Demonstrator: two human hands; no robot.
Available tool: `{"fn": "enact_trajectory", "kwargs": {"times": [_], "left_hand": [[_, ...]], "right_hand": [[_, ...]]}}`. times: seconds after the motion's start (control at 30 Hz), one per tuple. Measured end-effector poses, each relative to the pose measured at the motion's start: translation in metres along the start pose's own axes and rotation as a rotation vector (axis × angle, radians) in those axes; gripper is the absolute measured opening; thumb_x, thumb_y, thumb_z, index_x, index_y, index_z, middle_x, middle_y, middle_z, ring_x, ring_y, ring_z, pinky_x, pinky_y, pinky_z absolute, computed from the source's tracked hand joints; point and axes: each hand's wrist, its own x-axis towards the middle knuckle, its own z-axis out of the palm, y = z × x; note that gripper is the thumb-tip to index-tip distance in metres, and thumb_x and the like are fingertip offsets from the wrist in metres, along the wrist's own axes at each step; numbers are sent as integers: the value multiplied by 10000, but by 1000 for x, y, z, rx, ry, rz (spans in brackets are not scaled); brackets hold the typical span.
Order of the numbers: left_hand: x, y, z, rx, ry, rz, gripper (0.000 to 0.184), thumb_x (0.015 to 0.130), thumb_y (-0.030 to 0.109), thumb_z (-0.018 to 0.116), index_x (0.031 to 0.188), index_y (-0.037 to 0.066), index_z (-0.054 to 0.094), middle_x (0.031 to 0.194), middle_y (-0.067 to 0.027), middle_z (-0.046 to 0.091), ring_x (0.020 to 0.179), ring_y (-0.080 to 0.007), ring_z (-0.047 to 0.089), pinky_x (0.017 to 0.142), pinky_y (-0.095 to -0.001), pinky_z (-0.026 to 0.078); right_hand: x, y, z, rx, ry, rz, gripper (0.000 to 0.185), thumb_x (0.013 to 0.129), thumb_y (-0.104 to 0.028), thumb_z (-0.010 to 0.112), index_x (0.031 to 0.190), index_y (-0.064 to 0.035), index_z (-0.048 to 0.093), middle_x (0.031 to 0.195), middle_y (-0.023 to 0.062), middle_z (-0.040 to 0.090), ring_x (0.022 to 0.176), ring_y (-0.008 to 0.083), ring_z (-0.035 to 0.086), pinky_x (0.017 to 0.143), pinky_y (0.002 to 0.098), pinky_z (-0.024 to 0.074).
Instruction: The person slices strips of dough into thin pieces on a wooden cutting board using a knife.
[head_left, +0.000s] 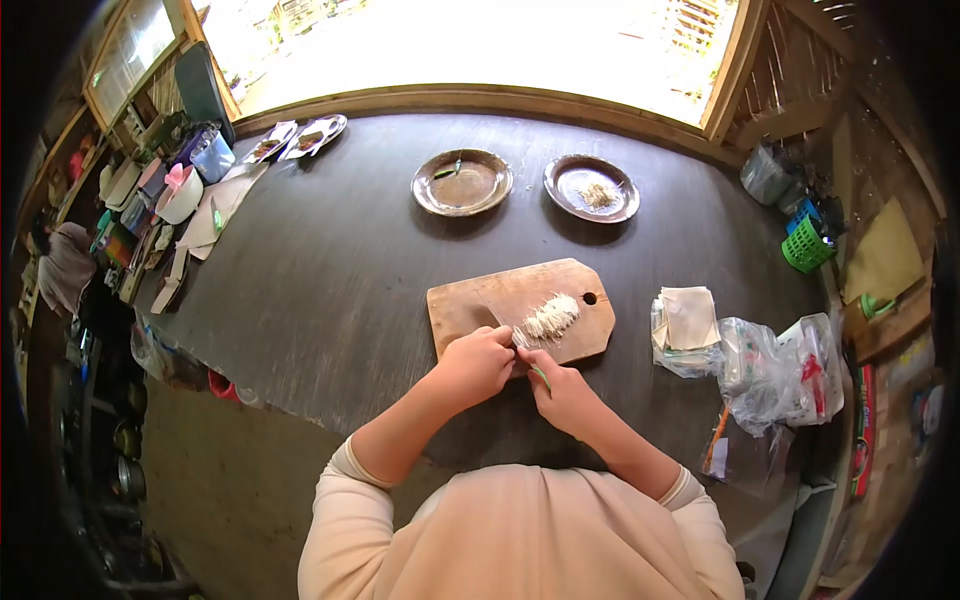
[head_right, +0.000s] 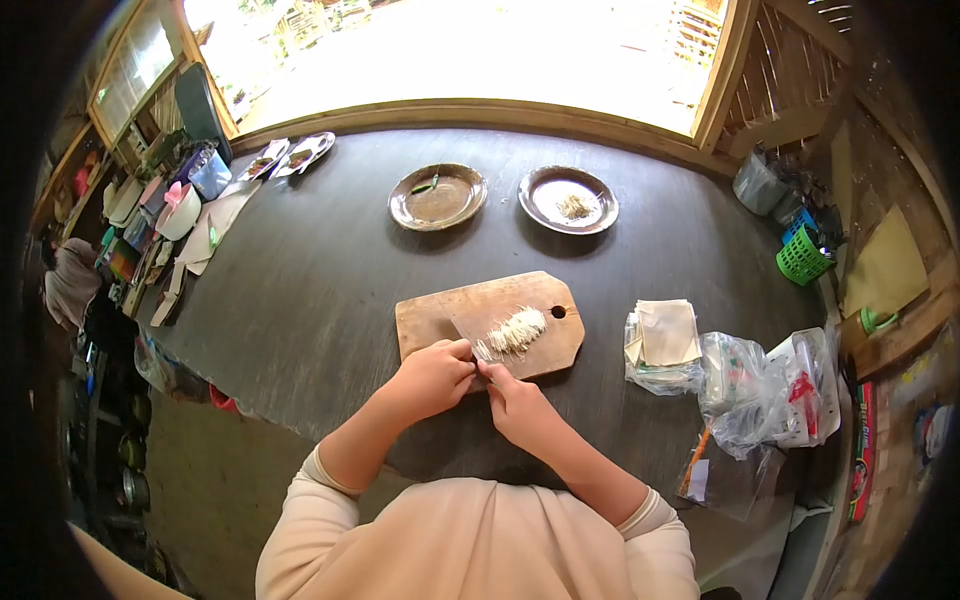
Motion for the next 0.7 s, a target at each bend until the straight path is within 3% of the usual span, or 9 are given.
{"fn": "enact_trajectory", "kwargs": {"times": [0.1, 0.7], "left_hand": [[0, -3, 1, 3, 6, 1, 164, 866, 163, 610, 816, 43, 711, 948, -78, 614, 920, -275, 622, 800, -384, 531], [0, 0, 0, -17, 10, 7, 169, 867, 156, 604, 803, 41, 710, 920, -82, 613, 901, -283, 622, 798, -393, 524]], "right_hand": [[-9, 1, 2, -15, 40, -22, 340, 969, -46, 513, 1308, -39, 510, 1056, 277, 667, 987, 453, 638, 797, 417, 535], [-2, 7, 2, -8, 3, -35, 355, 972, -56, 516, 1326, -38, 503, 1032, 269, 673, 956, 439, 657, 794, 422, 535]]}}
